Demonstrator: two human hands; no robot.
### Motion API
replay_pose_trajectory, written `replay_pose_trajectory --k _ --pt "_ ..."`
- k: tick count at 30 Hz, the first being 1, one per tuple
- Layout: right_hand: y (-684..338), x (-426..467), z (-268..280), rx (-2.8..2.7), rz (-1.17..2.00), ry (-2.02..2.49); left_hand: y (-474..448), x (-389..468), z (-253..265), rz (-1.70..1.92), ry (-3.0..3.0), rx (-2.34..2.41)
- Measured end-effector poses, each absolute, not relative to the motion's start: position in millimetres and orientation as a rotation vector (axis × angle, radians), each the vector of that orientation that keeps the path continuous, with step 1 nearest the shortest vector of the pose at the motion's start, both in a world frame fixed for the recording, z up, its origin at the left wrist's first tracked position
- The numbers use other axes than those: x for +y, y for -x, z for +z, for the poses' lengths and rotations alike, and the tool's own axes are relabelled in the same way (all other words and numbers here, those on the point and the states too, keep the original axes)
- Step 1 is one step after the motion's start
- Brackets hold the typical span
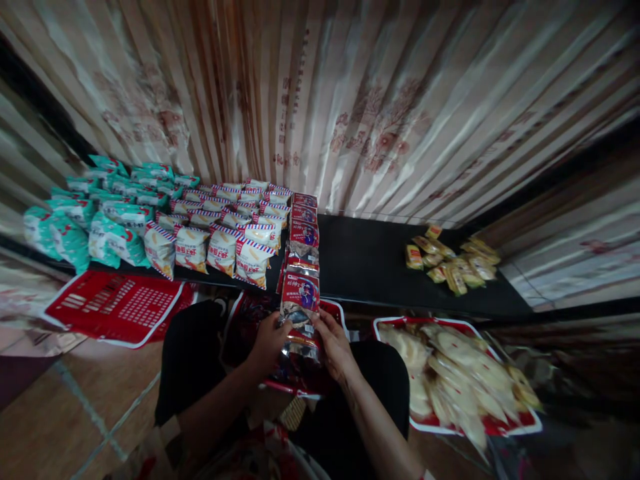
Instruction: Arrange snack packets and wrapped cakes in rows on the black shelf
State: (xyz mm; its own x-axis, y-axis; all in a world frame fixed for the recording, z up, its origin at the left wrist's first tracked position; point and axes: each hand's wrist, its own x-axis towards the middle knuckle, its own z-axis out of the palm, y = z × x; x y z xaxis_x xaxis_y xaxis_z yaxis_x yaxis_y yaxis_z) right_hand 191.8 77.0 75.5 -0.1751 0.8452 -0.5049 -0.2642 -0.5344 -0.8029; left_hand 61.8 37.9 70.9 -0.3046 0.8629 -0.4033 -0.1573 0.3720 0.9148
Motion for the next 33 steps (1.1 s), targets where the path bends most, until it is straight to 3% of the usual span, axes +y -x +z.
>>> replay_pose_trajectory --k 33 --pt "-187 95 60 -0.814 1.782 1.323 -64 55 67 1.201 -0.715 1.714"
